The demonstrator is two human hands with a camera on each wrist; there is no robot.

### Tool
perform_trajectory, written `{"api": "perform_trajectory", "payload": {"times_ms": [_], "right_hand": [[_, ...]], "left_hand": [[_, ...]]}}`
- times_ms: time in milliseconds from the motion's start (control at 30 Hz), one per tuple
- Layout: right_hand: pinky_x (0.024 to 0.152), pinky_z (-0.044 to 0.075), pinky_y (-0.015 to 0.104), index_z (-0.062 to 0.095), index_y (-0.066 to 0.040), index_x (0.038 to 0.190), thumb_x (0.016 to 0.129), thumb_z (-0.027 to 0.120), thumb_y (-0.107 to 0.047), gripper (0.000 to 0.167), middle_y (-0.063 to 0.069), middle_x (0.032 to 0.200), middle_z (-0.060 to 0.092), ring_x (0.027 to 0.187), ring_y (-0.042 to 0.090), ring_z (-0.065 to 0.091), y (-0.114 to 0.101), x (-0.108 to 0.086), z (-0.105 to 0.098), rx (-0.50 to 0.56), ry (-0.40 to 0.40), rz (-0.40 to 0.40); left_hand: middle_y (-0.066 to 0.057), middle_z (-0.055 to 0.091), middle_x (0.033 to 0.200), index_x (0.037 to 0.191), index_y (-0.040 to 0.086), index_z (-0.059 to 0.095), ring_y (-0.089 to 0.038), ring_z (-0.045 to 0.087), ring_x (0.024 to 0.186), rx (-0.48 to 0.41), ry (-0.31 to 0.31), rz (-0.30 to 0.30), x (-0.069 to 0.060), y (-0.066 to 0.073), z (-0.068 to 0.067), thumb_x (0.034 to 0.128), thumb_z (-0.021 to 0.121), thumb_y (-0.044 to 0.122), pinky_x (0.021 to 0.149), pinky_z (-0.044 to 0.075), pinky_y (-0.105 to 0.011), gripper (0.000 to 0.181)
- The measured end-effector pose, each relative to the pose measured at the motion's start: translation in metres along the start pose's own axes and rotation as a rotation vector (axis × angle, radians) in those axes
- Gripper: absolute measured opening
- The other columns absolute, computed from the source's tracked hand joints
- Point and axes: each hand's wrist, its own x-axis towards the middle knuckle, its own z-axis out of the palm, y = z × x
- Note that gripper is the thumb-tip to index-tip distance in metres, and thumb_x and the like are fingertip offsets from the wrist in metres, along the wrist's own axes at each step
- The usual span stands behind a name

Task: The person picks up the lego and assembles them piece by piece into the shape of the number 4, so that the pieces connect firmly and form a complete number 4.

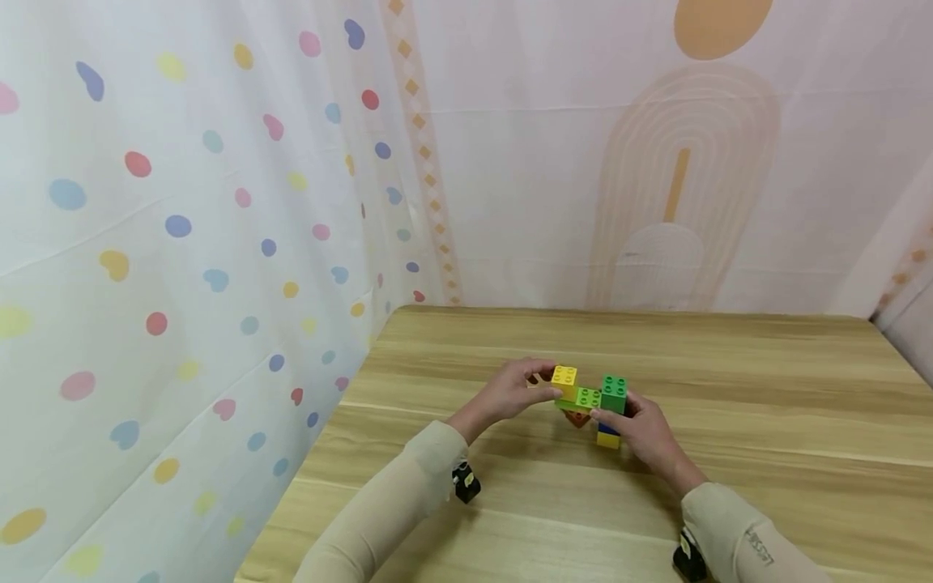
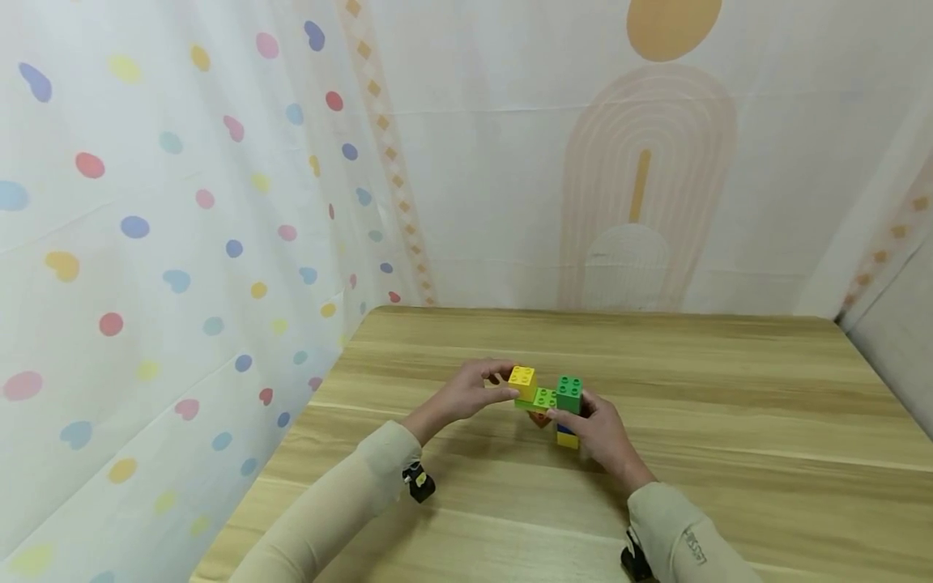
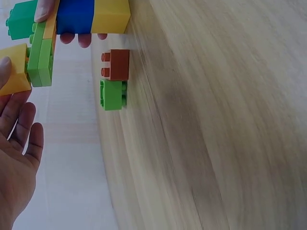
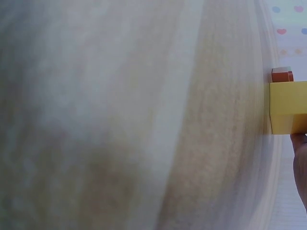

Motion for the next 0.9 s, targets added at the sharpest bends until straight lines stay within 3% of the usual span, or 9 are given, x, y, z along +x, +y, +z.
{"api": "perform_trajectory", "payload": {"times_ms": [300,633,900], "right_hand": [[0.088,0.049,0.032,0.059,-0.005,0.131,0.092,0.071,-0.041,0.054,0.013,0.121,0.064,0.104,0.022,0.058,-0.0020,-0.0018,0.0004,-0.016,0.004,-0.003],[0.089,0.048,0.031,0.058,-0.006,0.134,0.092,0.070,-0.042,0.056,0.012,0.122,0.064,0.105,0.021,0.058,-0.0022,-0.0017,0.0017,-0.020,0.007,0.014],[0.093,0.048,0.038,0.057,-0.004,0.135,0.093,0.070,-0.041,0.058,0.013,0.125,0.063,0.108,0.022,0.058,-0.0079,-0.0043,0.0017,-0.030,0.009,0.011]], "left_hand": [[0.002,0.066,0.110,0.129,0.010,0.065,-0.011,0.056,0.096,0.014,-0.010,0.024,-0.0015,0.0013,-0.0007,0.0967,0.067,0.023,0.082,0.046,-0.028,0.035],[0.000,0.068,0.117,0.133,0.010,0.062,-0.009,0.059,0.102,0.049,-0.003,0.040,-0.0031,0.0019,0.0004,0.0976,0.066,0.025,0.087,0.047,-0.028,0.039],[0.002,0.066,0.112,0.134,0.011,0.062,-0.010,0.057,0.098,0.074,-0.025,0.047,-0.0012,0.0049,-0.0024,0.0980,0.065,0.027,0.080,0.048,-0.026,0.040]]}}
